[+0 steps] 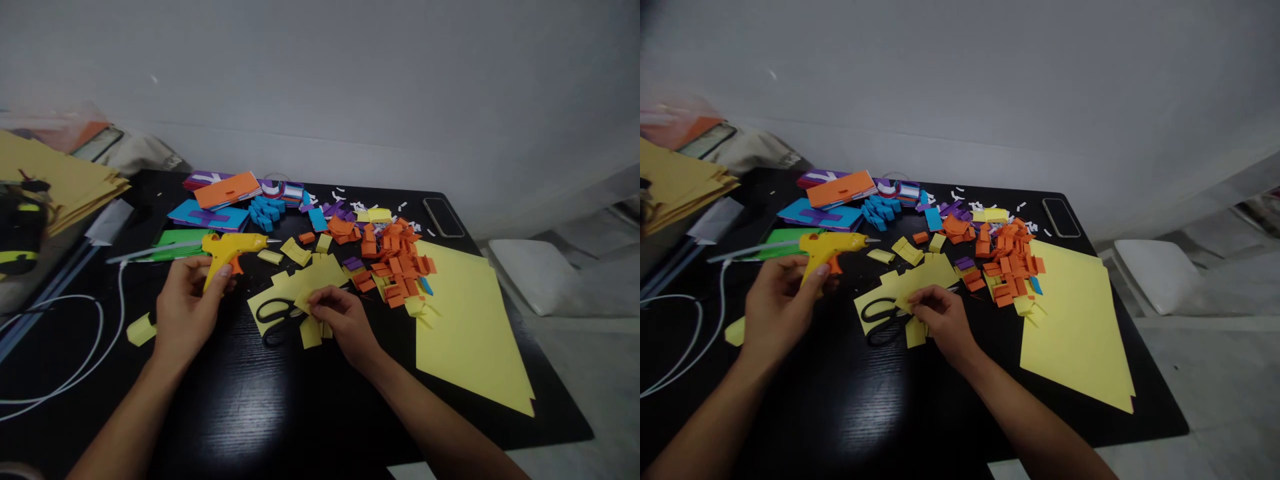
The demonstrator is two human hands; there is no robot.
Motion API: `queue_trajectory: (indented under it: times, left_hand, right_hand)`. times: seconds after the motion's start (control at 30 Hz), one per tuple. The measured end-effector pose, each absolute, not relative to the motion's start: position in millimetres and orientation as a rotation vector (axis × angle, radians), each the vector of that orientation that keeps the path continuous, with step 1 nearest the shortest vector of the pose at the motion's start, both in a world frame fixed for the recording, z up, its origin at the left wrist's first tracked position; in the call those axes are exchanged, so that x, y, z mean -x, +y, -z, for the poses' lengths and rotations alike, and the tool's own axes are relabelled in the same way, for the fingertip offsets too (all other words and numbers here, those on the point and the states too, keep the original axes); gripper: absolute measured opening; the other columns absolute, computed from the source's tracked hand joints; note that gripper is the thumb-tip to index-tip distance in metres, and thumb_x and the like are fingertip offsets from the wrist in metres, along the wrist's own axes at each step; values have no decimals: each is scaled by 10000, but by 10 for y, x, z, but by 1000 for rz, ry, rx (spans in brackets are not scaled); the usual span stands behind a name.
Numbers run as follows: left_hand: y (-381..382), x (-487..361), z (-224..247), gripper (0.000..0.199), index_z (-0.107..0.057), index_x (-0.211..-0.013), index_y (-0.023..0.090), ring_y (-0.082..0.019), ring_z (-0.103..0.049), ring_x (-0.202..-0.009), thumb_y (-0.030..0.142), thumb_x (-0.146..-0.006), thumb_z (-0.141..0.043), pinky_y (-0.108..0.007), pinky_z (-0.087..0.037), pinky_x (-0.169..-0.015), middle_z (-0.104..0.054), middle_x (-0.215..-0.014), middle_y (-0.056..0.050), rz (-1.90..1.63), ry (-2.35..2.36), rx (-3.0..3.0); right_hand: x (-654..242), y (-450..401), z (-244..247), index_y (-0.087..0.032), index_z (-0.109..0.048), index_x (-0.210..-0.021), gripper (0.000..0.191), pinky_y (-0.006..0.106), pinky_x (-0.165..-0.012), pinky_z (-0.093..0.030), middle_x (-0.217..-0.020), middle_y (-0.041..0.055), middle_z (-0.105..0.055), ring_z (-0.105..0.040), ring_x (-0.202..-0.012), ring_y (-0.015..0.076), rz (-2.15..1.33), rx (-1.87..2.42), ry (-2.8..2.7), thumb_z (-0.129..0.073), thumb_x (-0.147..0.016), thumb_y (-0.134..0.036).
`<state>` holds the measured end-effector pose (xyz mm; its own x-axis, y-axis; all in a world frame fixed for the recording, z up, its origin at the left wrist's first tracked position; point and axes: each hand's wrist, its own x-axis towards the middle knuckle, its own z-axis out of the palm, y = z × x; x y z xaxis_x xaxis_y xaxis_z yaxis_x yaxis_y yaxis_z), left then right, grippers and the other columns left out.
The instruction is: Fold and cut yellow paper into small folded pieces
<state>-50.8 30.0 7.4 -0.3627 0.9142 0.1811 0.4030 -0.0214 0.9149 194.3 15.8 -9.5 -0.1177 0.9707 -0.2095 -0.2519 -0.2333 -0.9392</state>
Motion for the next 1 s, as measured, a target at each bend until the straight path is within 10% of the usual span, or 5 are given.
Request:
queue_trajectory:
  times: [1.0]
  left_hand:
    - [213,360,-85,424,-709,-709,164,-134,-501,-451,529,-909,-627,-242,-422,-438,-598,-539,-17,-942,1380,-1324]
  right_hand:
    - [-1990,207,97,-218,-717,-884,193,240,-573,-416,-751,-38,-636,-534,-608,106,-1621,1086,-833,-815,-720,-247]
